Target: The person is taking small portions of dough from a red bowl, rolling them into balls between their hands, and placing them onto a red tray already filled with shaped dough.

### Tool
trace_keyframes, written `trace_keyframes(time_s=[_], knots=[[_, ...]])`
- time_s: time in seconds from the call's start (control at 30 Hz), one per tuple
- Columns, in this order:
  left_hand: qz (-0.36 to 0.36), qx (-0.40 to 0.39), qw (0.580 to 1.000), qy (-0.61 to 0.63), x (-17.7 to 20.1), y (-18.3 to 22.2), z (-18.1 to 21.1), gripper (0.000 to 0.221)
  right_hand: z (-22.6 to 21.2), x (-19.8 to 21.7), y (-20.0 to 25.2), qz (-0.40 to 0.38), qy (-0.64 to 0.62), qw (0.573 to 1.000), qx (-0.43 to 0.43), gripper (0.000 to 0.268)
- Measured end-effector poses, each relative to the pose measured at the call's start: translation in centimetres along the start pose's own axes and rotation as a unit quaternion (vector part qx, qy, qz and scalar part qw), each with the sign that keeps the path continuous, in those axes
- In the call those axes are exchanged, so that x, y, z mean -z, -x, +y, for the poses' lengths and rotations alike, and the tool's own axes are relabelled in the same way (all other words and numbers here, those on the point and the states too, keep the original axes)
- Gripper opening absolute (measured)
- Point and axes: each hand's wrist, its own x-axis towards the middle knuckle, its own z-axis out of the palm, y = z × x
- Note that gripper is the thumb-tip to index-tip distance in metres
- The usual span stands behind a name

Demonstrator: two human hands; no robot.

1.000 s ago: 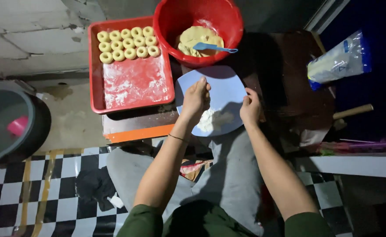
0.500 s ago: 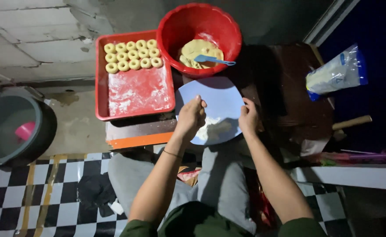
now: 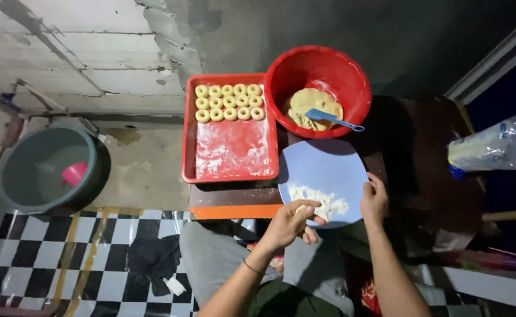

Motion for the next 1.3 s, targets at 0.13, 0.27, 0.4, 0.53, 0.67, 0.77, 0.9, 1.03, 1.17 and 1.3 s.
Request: trace_keyframes(time_s=[0.13,0.27,0.4,0.53,0.67,0.77,0.9,1.03,1.17,1.3], knots=[[0.056,-0.028,0.991,-0.119,-0.3,0.8,1.5,0.038,1.0,-0.6,-0.7,0.0,-0.024,1.0,0.015,0.035],[0.079,-0.065,0.995,-0.015,0.4,0.2,0.2,0.042,-0.1,-0.3,-0.2,-0.006,-0.067,0.997,0.026,0.035],[0.096,-0.084,0.992,0.01,-2.2,-0.9,-0.4,0.046,1.4,-0.2,-1.3,-0.032,-0.087,0.995,0.039,0.037],[0.136,-0.145,0.98,0.019,-5.3,-3.1,-1.3,0.043,0.0,1.3,-0.3,-0.008,-0.094,0.989,0.116,0.037],[0.157,-0.183,0.969,-0.049,-7.8,-4.9,-3.1,0.04,-5.5,3.5,5.4,-0.166,-0.178,0.962,0.122,0.033],[0.146,-0.199,0.962,-0.121,-10.7,-4.7,-1.3,0.042,-10.0,4.9,8.6,-0.258,-0.235,0.928,0.129,0.04],[0.158,-0.141,0.952,-0.223,-10.8,-4.6,-1.7,0.053,-7.5,4.0,6.8,-0.253,-0.268,0.919,0.142,0.034],[0.224,-0.134,0.92,-0.291,-8.4,-5.5,-2.7,0.039,-9.3,4.5,5.9,-0.258,-0.265,0.92,0.129,0.02],[0.272,-0.109,0.897,-0.332,-7.2,-6.7,-2.4,0.032,-8.9,4.1,4.1,-0.26,-0.235,0.924,0.155,0.02],[0.284,-0.123,0.892,-0.33,-7.2,-7.6,-0.7,0.031,-10.2,3.5,1.7,-0.267,-0.254,0.912,0.178,0.02]])
